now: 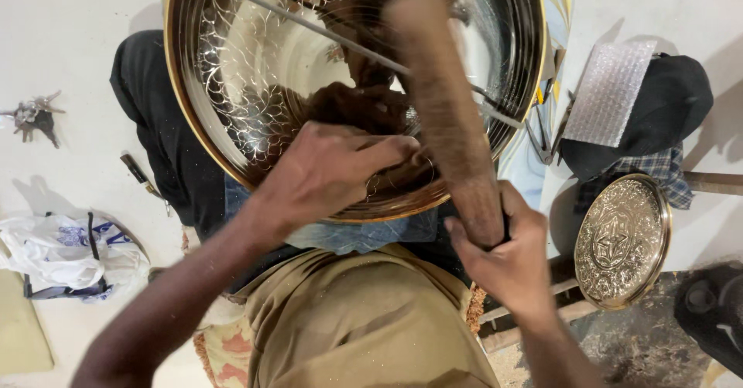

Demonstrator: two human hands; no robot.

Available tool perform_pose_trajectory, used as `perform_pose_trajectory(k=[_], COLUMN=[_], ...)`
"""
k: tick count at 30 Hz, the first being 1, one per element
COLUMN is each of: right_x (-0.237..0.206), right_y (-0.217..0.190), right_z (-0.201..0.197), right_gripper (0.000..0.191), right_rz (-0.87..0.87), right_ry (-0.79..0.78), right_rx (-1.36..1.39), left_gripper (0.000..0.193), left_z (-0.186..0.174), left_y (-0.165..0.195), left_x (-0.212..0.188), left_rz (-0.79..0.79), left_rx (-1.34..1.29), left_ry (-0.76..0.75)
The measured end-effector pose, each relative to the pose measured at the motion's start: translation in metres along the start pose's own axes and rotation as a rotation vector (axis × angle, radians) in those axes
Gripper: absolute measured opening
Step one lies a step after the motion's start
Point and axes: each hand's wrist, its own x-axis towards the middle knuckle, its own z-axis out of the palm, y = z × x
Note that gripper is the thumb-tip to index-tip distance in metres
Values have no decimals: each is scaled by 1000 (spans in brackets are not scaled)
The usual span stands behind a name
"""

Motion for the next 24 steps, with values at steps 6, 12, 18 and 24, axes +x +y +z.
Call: perform_pose_trajectory(k=[6, 12, 18, 24], right_x=[-38, -72, -67, -35], right_y=[35, 57, 63, 38], right_z=[40, 62, 72, 25], right_gripper=[34, 29, 26, 38], right_rz=[171, 121, 1, -13], right_ry=[178, 323, 382, 146], right_rx=[285, 287, 78, -44], left_gripper=[55, 42, 14, 53], left_z=[-25, -33, -23, -8], left_y=[-11, -19, -21, -24], left_x=[13, 27, 32, 14], left_rz=[477, 667, 698, 409], left_rx=[-16, 2, 93, 53], left_ry=[213, 154, 164, 46])
